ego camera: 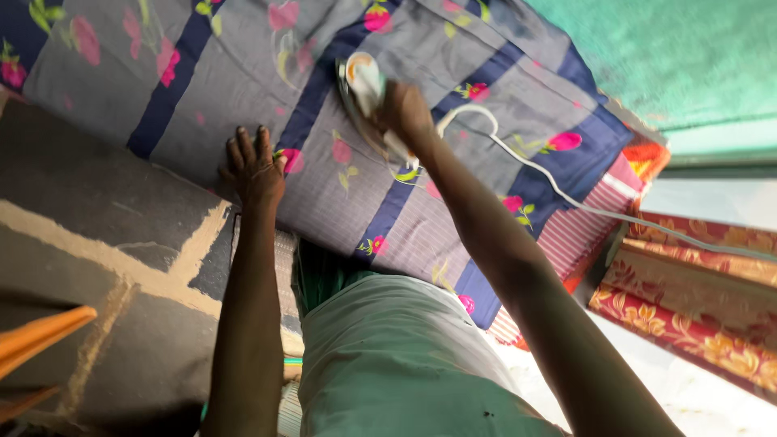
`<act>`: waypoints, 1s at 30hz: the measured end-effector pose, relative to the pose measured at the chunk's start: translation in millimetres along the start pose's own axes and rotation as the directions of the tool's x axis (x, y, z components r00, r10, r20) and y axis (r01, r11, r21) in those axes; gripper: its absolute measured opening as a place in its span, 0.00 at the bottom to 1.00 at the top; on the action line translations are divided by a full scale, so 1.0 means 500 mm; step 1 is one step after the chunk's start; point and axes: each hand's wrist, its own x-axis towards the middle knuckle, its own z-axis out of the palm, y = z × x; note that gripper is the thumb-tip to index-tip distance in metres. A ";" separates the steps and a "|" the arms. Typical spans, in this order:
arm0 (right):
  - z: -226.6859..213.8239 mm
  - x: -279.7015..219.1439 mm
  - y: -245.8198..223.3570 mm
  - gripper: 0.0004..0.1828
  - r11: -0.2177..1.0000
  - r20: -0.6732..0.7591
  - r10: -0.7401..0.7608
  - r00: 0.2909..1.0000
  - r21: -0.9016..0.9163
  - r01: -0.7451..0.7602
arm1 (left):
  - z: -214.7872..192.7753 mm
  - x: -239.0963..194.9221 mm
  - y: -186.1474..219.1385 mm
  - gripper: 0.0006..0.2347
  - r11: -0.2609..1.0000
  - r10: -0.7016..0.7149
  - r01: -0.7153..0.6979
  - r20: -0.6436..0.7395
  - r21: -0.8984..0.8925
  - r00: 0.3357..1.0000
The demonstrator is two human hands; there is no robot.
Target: The person irons a floral patterned cloth using an iron, pressing it flat across a padded surface and then folding and ironing another section.
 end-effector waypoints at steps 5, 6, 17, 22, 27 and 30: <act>-0.005 -0.293 0.091 0.24 0.989 0.049 0.042 0.998 -0.145 -0.034 | 0.043 0.030 -0.030 0.34 0.996 -0.093 0.094 0.070 -0.008 0.993; -0.018 -0.359 0.103 0.27 0.990 0.022 0.032 0.999 -0.135 -0.029 | 0.049 0.034 -0.052 0.34 0.998 -0.069 0.070 0.075 -0.008 0.995; -0.181 -0.696 0.411 0.16 0.738 -0.320 0.614 0.722 -0.092 -0.668 | -0.016 0.039 -0.063 0.52 0.999 0.048 -0.049 0.172 0.002 0.984; -0.301 -0.574 0.423 0.18 0.737 -0.495 0.631 0.597 0.143 -0.661 | -0.009 0.036 -0.037 0.50 0.997 -0.074 0.065 0.189 0.051 0.979; -0.310 -0.556 0.420 0.20 0.731 -0.457 0.647 0.610 0.144 -0.667 | 0.054 -0.025 -0.030 0.38 0.998 -0.005 0.007 0.027 -0.061 1.000; -0.240 -0.639 0.405 0.21 0.690 -0.433 0.697 0.571 0.188 -0.699 | 0.078 -0.116 -0.032 0.26 0.974 0.192 -0.178 -0.087 0.139 0.978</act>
